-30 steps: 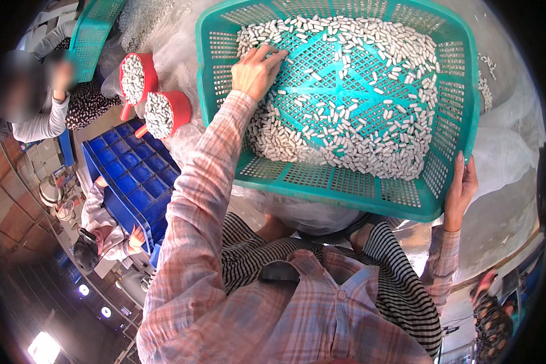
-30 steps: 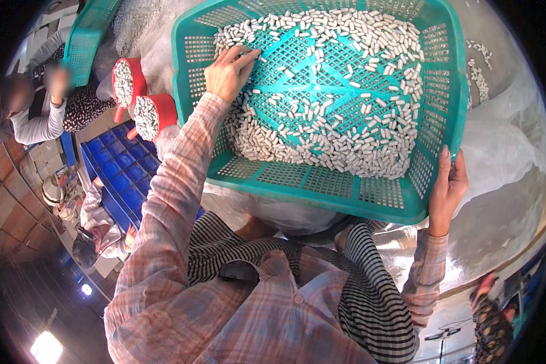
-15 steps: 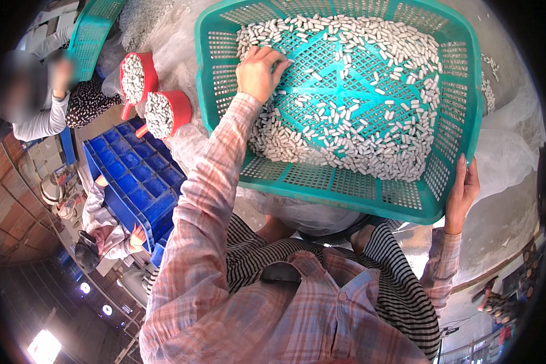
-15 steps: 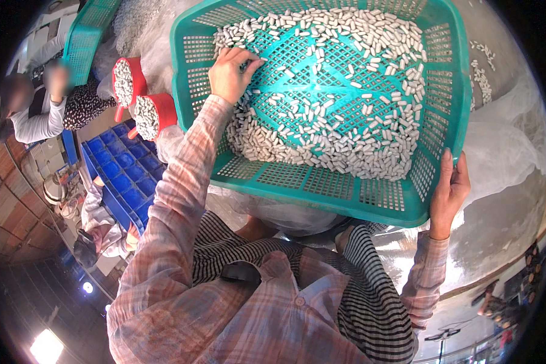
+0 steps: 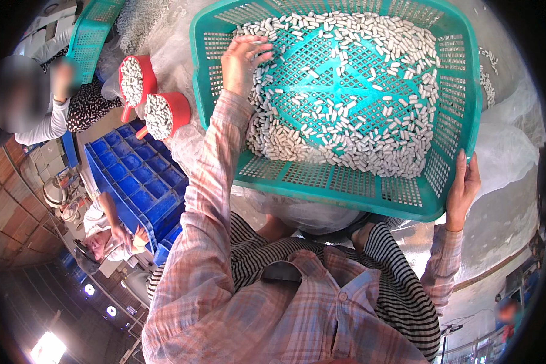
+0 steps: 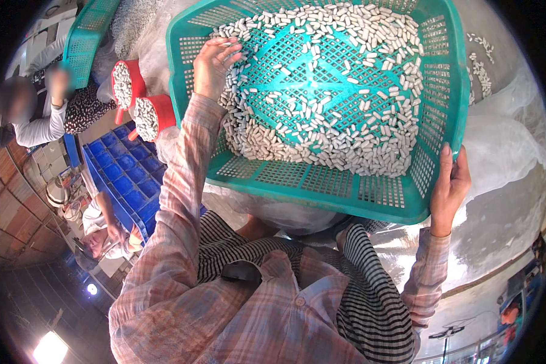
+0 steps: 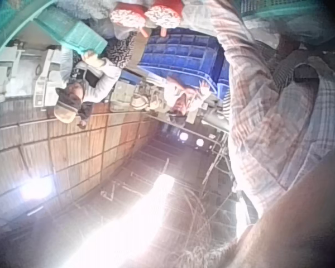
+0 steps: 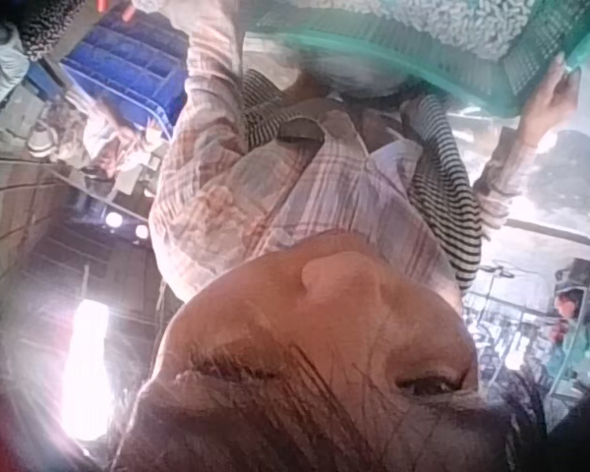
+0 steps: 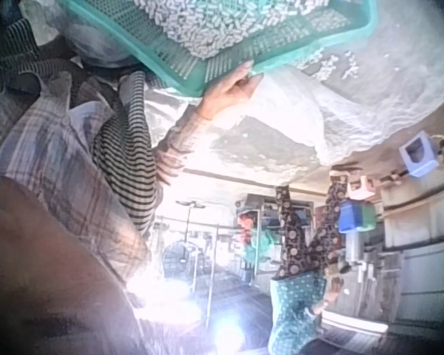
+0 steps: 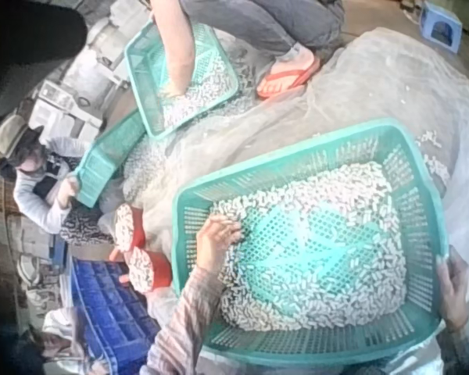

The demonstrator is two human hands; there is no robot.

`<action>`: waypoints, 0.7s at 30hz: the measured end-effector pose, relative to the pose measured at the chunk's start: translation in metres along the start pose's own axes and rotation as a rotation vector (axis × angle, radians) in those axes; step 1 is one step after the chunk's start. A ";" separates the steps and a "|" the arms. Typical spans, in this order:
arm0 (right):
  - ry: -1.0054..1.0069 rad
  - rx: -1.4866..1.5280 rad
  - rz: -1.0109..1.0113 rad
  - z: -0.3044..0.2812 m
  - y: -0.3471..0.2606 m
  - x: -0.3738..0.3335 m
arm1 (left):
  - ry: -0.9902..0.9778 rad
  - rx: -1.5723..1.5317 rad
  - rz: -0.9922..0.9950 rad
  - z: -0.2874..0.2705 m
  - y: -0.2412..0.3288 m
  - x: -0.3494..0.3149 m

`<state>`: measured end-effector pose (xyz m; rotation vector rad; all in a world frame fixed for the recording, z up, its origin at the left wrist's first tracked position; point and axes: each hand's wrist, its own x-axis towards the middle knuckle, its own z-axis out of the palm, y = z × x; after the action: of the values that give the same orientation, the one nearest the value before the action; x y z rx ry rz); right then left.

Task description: The person sits and sorts small white capsule-like items in a green basket by hand, moving them around and occasionally transferring them into a red scoop. The person continues this repetitive sorting process throughout the clip.

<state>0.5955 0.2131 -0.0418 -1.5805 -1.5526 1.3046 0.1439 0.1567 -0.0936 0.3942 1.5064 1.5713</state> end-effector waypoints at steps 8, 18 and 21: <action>0.019 0.092 -0.023 0.007 -0.006 -0.001 | 0.140 1.093 0.246 0.010 -0.017 0.012; -0.003 0.061 0.024 0.000 0.003 -0.001 | -0.025 0.199 -0.146 -0.010 -0.002 0.017; 0.000 0.115 0.003 0.004 -0.004 -0.001 | -0.216 0.441 -0.127 -0.011 -0.001 0.013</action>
<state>0.5908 0.2119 -0.0395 -1.5126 -1.4486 1.3699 0.1289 0.1597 -0.1010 0.6795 1.6651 1.0541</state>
